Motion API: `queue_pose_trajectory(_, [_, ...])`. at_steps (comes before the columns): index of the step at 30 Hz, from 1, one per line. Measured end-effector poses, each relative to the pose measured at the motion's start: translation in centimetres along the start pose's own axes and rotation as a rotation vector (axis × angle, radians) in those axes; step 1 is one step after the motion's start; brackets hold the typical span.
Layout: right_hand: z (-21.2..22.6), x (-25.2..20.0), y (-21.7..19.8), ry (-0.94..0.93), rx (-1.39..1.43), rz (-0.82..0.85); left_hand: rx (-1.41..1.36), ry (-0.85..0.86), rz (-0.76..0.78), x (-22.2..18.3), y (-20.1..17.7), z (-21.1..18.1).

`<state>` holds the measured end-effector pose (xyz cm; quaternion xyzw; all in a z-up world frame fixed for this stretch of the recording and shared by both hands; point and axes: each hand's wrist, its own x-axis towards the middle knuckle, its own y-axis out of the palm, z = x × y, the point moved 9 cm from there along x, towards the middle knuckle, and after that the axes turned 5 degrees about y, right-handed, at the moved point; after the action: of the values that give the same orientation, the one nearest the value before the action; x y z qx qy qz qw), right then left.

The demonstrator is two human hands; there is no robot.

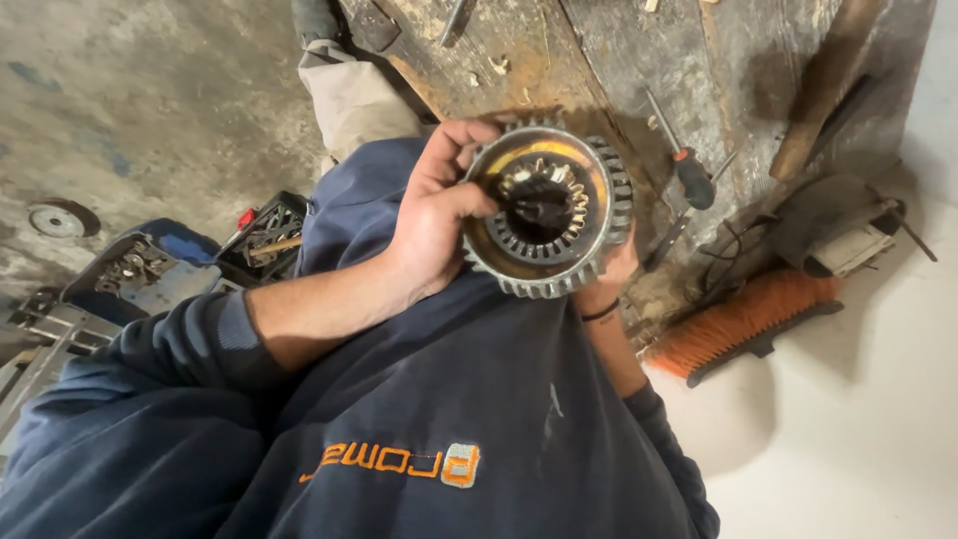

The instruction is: The person holds an alternator stator housing on their lap and uses a flat file to scrape and clean the inner slots and surfaces, rotating the housing to reach different areas and periodically checking the interior while filing.

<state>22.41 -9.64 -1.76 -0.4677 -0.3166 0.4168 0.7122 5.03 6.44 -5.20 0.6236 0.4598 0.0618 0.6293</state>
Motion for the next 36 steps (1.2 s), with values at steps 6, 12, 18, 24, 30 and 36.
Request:
queue_pose_trajectory(6, [-1.5, -0.8, 0.9, -0.061, -0.022, -0.021, 0.002, -0.02, 0.02, -0.1, -0.6, 0.6])
queue_pose_trajectory(12, [-3.0, -1.7, 1.6, -0.11, -0.039, -0.038, 0.018, -0.003, 0.039, 0.0, -0.4, 0.4])
queue_pose_trajectory(18, [-0.8, -0.2, 0.5, -0.033, -0.006, 0.013, 0.016, -0.015, 0.019, 0.0, -0.1, 0.2])
queue_pose_trajectory(24, [-0.9, -0.8, 0.7, -0.248, -0.311, -0.097, 0.015, -0.014, 0.009, 0.0, 0.2, 0.1])
queue_pose_trajectory(30, [1.3, 0.2, -0.2, -0.304, -0.158, -0.008, 0.031, -0.019, 0.012, -0.1, -0.8, 0.7])
queue_pose_trajectory(36, [-7.8, -4.4, 3.4, 0.019, 0.134, 0.09, 0.031, -0.017, 0.013, -0.1, 0.3, 0.1])
